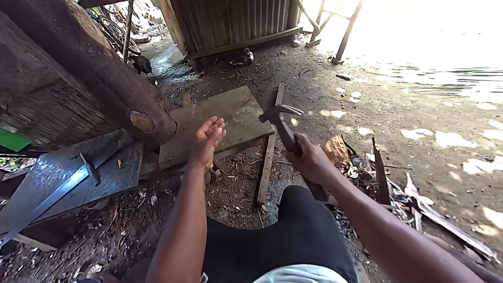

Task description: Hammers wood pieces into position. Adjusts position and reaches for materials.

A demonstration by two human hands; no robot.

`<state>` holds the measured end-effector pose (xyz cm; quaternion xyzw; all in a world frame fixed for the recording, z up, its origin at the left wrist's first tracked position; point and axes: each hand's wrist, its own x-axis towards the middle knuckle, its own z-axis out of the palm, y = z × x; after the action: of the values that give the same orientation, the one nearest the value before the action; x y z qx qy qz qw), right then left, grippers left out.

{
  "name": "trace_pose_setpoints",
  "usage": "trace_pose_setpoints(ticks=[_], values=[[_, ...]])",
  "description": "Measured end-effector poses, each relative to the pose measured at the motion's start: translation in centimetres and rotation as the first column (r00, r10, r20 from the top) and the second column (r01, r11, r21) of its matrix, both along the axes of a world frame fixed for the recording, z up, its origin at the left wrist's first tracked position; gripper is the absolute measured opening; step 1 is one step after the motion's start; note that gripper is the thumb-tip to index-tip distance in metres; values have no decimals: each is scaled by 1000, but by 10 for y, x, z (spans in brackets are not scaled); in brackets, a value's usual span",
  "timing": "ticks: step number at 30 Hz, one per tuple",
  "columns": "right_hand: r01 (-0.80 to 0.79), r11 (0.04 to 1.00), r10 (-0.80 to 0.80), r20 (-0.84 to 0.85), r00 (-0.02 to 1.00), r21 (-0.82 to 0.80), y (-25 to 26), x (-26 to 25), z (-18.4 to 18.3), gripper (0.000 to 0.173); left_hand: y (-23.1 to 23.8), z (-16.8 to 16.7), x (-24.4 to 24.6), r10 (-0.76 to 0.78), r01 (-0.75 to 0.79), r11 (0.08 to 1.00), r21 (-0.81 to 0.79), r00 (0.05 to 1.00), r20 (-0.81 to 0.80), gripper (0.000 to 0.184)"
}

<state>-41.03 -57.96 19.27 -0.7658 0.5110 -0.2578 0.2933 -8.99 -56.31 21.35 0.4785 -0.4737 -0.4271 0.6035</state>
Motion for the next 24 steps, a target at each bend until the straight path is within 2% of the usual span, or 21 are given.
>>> trace_pose_setpoints(ticks=[4,7,10,12,18,24], values=[[-15,999,30,-301,953,51,-16,18,8,63,-13,-6,-9,120,-132,991,13,934,336,32],[-51,995,73,-311,948,80,-25,17,12,61,-34,1,-14,142,-122,990,-73,826,546,28],[-56,994,81,-292,953,93,-24,16,11,61,-44,10,-27,88,-84,996,-39,716,692,25],[-49,992,81,-287,955,116,-23,16,13,59,-49,7,-33,46,-61,998,-7,674,737,26],[-54,987,96,-291,952,149,-19,16,34,55,-52,-2,-36,54,-63,998,-18,636,770,30],[-139,990,120,-321,939,-37,3,24,81,69,-50,1,-36,35,-59,998,3,629,776,31]])
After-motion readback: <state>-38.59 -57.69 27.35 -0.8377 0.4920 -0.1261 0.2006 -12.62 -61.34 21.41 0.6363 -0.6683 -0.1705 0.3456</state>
